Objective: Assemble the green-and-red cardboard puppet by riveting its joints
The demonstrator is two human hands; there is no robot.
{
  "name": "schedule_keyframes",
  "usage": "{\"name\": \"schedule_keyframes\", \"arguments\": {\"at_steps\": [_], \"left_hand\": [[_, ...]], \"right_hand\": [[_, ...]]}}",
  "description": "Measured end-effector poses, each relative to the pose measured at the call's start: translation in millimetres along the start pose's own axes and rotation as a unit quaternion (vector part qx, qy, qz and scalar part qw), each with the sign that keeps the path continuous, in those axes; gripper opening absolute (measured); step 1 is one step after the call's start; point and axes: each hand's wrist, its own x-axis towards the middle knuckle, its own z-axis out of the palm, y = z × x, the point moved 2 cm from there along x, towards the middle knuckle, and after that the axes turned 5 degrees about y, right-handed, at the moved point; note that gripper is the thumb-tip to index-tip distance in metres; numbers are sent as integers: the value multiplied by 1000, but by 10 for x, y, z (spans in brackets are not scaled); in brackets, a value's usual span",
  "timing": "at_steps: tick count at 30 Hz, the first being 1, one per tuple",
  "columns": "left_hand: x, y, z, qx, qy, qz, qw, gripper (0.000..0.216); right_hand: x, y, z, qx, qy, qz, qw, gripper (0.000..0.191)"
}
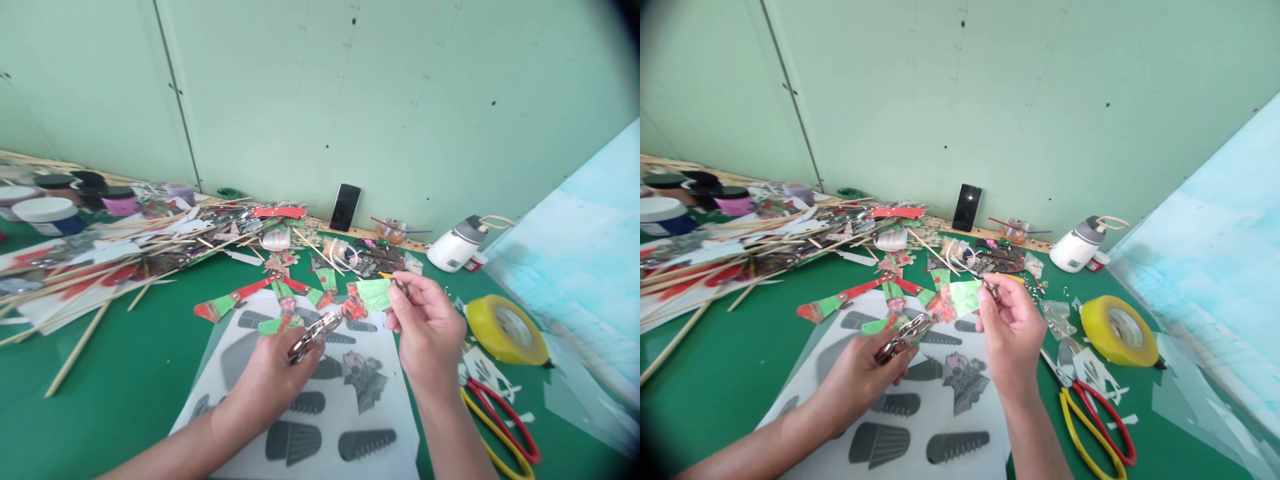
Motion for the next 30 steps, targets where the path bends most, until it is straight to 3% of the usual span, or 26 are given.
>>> {"name": "schedule_keyframes", "arguments": {"at_steps": [17, 30], "left_hand": [[0, -2, 13, 7, 4, 12, 1000, 28], [14, -16, 31, 58, -29, 3, 998, 30]], "right_hand": [[-18, 41, -1, -29, -31, 22, 999, 22], [-37, 7, 39, -42, -35, 11, 998, 20]]}}
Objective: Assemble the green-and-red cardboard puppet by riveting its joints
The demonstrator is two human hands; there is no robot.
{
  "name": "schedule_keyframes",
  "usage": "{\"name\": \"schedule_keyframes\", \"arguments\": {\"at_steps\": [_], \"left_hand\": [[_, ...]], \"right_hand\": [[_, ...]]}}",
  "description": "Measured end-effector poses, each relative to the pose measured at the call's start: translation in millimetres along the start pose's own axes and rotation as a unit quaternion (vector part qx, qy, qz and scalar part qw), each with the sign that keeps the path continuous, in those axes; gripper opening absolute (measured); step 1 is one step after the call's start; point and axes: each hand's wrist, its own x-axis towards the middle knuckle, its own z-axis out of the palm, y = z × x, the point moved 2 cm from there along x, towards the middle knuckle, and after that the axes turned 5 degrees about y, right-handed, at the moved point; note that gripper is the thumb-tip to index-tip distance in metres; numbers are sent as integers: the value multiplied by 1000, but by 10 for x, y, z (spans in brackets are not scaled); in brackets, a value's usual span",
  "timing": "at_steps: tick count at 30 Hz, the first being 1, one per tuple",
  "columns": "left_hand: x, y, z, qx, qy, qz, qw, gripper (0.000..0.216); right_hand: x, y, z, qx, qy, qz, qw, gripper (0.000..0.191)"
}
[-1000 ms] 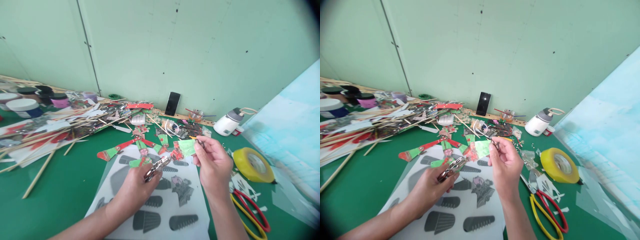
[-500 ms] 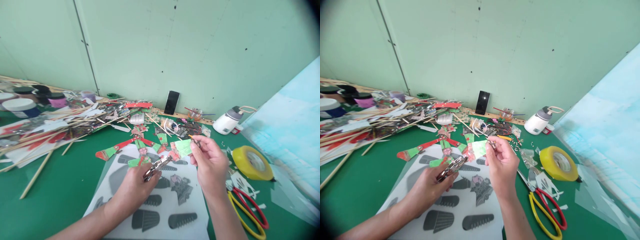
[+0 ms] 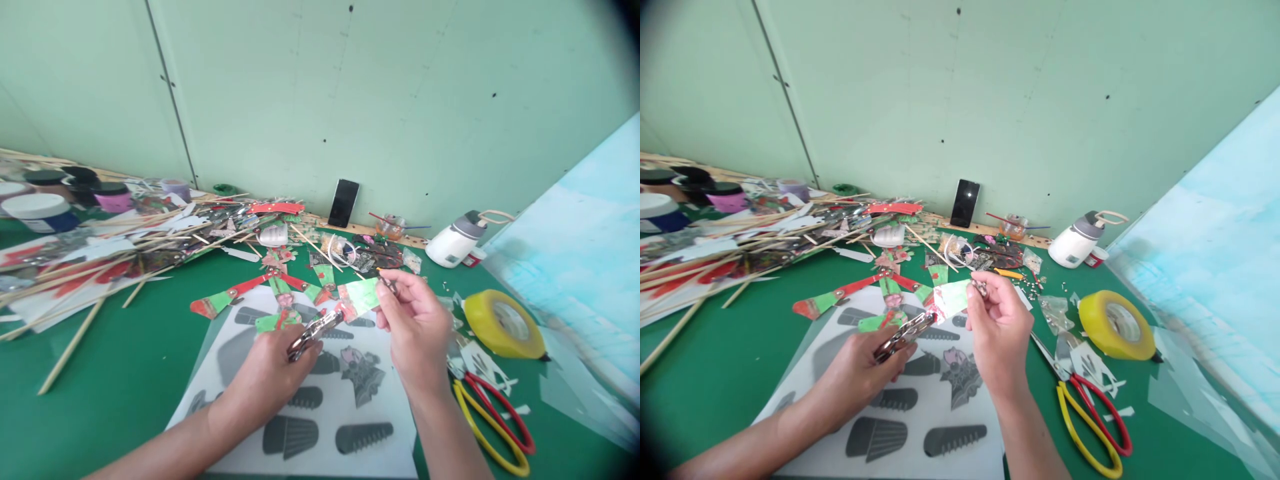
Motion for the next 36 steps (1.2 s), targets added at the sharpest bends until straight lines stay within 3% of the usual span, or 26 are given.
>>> {"name": "schedule_keyframes", "arguments": {"at_steps": [8, 14, 17, 20, 24, 36], "left_hand": [[-1, -25, 1, -8, 14, -1, 1000, 30], [25, -35, -4, -91, 34, -35, 995, 30], [52, 44, -67, -253, 22, -96, 963, 26], [48, 166, -166, -435, 1, -119, 893, 16], [8, 240, -236, -526, -26, -127, 840, 26], [-8, 200, -165, -548, -34, -123, 827, 26]], "right_hand": [[-6, 34, 1, 8, -2, 1, 1000, 20], [39, 78, -62, 27, 24, 7, 999, 21], [52, 77, -69, 49, 36, 18, 998, 21], [19, 68, -27, 48, 22, 26, 998, 21], [-69, 66, 39, 29, 8, 21, 999, 23], [-200, -50, 119, -12, -4, -8, 1000, 20]]}}
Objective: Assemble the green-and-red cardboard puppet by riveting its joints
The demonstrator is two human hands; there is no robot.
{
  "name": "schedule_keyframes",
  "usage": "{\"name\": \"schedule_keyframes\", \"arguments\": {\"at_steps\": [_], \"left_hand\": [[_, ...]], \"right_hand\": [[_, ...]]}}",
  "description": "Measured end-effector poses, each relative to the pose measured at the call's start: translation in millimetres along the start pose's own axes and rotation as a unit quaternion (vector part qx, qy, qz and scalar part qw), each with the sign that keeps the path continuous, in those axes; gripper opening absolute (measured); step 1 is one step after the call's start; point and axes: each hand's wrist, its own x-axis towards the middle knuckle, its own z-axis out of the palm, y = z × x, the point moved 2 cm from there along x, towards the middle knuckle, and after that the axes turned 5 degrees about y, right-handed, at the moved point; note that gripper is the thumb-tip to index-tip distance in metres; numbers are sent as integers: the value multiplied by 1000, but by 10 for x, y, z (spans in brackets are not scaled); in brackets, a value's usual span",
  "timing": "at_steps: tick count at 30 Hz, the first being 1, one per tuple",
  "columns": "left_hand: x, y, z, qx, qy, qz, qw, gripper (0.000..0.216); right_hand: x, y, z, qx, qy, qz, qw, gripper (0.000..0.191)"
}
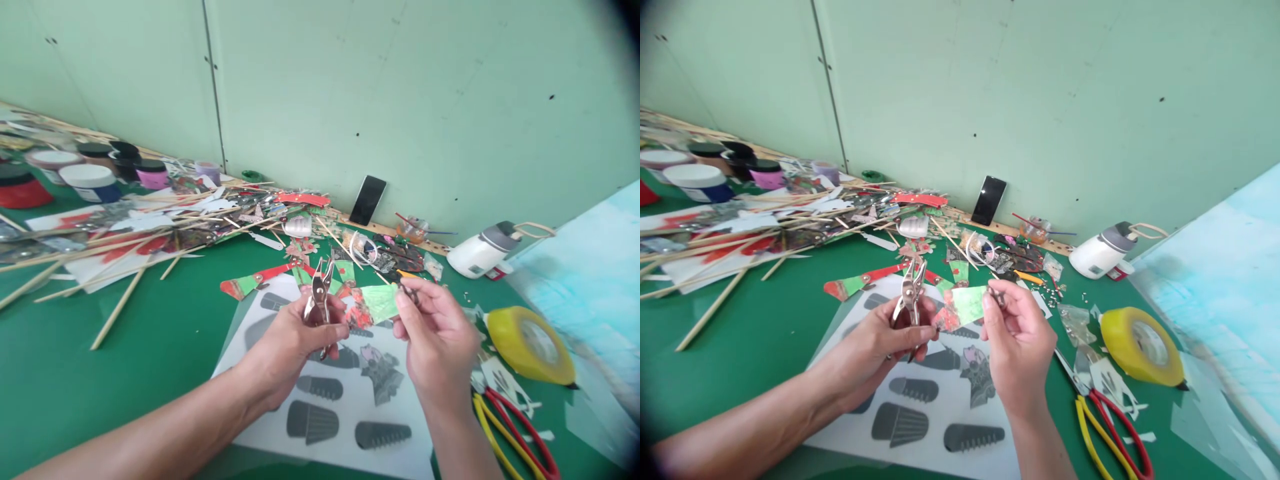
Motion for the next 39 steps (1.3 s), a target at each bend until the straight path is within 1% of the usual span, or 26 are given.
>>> {"name": "schedule_keyframes", "arguments": {"at_steps": [5, 9, 12, 16, 20, 23, 27, 30, 35, 39], "left_hand": [[5, -14, -7, 6, 4, -2, 1000, 25], [2, -12, -9, 16, 9, -5, 1000, 23], [-2, -9, -8, 8, 2, -13, 1000, 21], [-9, 8, -7, -3, -12, -14, 1000, 18], [-22, 31, 9, 35, -14, -20, 999, 15], [-26, 25, 27, 98, -8, -15, 995, 11], [-1, -37, 23, 186, 8, 13, 982, 16], [37, -108, -1, 246, 3, 24, 969, 17], [74, -173, -39, 283, -3, 37, 958, 17], [61, -183, -51, 331, -3, 55, 942, 18]], "right_hand": [[-51, 24, -8, -28, -32, -10, 999, 20], [-65, 24, -9, -38, -35, -19, 999, 20], [-70, -12, -9, -47, -41, -21, 998, 21], [-74, -54, -2, -58, -60, -7, 996, 22], [-41, -27, -15, -40, -25, -17, 999, 21], [15, 10, -35, -25, 0, -10, 1000, 22], [104, 26, -80, -3, 37, -2, 999, 21], [153, 30, -115, 16, 48, 0, 999, 22], [187, 31, -170, 29, 60, 2, 998, 22], [196, 29, -190, 37, 67, 3, 997, 22]]}}
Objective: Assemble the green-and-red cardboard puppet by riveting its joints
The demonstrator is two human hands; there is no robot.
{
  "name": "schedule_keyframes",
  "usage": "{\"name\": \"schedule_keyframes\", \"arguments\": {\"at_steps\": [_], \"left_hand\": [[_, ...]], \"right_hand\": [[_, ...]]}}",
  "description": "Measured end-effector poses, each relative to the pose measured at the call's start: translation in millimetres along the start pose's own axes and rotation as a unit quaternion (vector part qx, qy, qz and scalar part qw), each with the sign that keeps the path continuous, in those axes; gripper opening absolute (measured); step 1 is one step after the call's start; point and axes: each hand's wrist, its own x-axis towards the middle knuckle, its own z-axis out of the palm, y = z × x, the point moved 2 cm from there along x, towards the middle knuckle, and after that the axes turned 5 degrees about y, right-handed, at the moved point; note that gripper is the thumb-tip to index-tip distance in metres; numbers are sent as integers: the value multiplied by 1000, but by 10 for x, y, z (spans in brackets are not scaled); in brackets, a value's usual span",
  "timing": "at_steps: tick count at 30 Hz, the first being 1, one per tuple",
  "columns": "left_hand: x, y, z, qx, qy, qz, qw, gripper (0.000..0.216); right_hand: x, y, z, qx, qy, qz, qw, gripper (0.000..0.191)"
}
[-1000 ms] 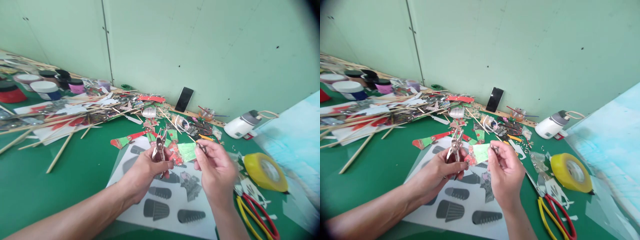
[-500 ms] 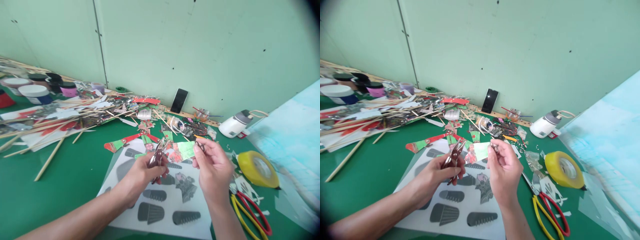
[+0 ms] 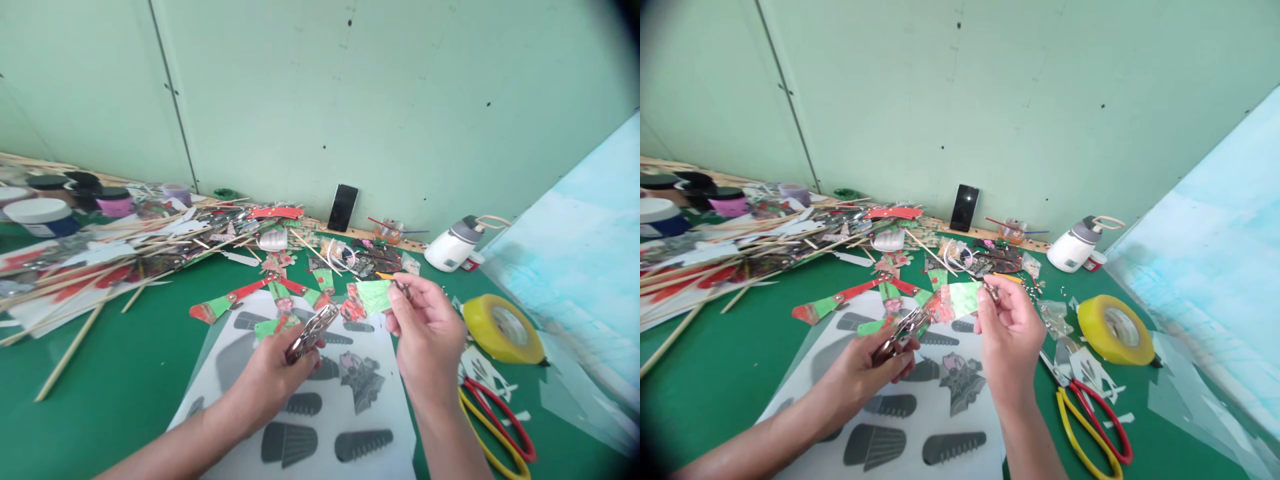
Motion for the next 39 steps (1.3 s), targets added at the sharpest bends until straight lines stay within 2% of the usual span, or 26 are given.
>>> {"name": "schedule_keyframes", "arguments": {"at_steps": [5, 11, 23, 39], "left_hand": [[-21, 2, 6, 22, 2, -7, 1000, 20], [-30, 5, -5, -12, 9, -9, 1000, 21], [-16, -25, -5, 42, -8, 4, 999, 21], [-27, -34, -12, 68, 6, 39, 997, 17]], "right_hand": [[9, 4, 5, -6, 2, -2, 1000, 22], [26, 11, 2, -1, 10, -2, 1000, 22], [35, 25, -9, 4, 12, 4, 1000, 23], [-44, 15, 54, -14, -27, 10, 999, 21]]}}
